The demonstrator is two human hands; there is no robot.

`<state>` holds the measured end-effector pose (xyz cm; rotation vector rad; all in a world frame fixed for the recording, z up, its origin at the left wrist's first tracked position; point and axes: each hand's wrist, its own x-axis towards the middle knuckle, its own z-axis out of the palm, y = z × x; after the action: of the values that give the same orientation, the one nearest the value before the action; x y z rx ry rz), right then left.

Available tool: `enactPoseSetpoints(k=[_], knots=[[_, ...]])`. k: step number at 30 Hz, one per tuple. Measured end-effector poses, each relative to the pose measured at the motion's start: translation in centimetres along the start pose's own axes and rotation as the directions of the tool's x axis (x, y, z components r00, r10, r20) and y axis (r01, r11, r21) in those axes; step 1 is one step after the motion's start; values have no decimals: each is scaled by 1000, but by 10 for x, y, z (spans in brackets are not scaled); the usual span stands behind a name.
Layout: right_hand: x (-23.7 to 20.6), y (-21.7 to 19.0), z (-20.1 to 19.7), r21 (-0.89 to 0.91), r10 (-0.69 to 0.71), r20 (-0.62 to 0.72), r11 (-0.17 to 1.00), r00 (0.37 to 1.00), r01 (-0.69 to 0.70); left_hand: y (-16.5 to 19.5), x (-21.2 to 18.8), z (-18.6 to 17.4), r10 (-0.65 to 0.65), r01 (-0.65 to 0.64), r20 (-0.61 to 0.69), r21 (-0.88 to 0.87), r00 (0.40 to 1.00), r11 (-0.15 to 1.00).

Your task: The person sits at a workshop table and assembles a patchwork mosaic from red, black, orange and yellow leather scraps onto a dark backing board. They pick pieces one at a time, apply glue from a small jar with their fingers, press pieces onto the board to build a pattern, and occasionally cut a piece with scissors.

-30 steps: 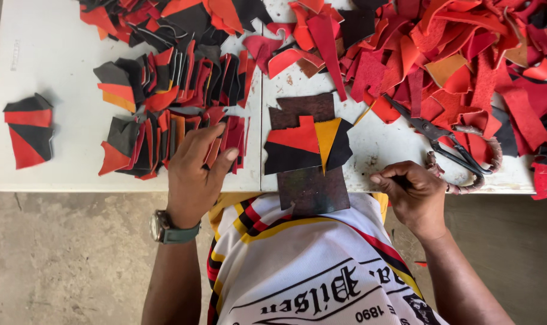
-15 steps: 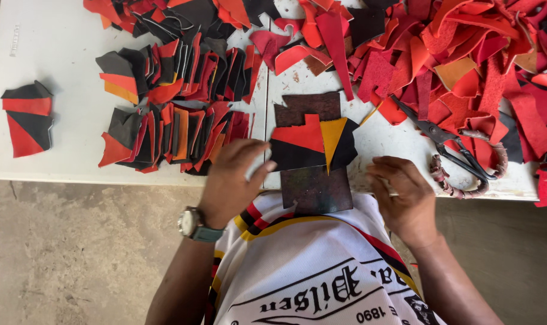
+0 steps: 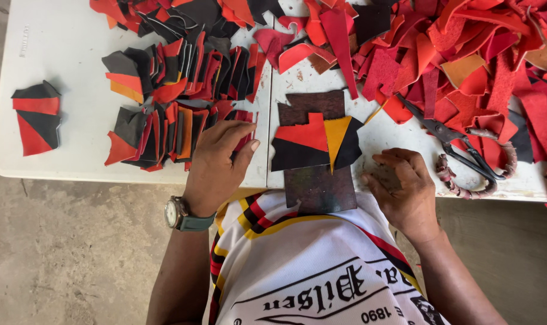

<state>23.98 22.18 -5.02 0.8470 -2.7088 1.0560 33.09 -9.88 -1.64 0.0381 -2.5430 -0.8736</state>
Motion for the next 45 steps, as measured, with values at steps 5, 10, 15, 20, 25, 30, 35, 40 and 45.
enactPoseSetpoints(k=[5,10,15,20,25,30,35,40,45], knots=[[12,-9,-1,26,-17,34,1000,999,16,-1,23,11,106,-105,153,-15,983,994],[26,-18,-2,35,-188,110,982,976,186,7,45,49,102,-115,278,31,955,993],[26,-18,3,-144,-205,101,965,974,218,6,40,74,27,-55,246,105,969,993],[26,-16,8,-161,-204,72,964,976,214,-4,35,68,-148,220,268,-264,952,939],[29,-5,1,153,-102,-13,983,995,103,-16,55,36,8,227,342,-642,940,732],[50,3,16,930,236,214,249,948,-272,2,75,43,101,299,411,-790,906,536],[89,-11,28,986,308,169,-59,936,-159,39,71,56,115,212,178,-799,977,-563],[100,-37,23,986,331,166,-29,929,-166,76,76,90,-149,-32,5,-969,989,-244],[103,-32,9,985,250,121,92,961,-149,85,91,99,-259,-99,-100,-995,961,17]])
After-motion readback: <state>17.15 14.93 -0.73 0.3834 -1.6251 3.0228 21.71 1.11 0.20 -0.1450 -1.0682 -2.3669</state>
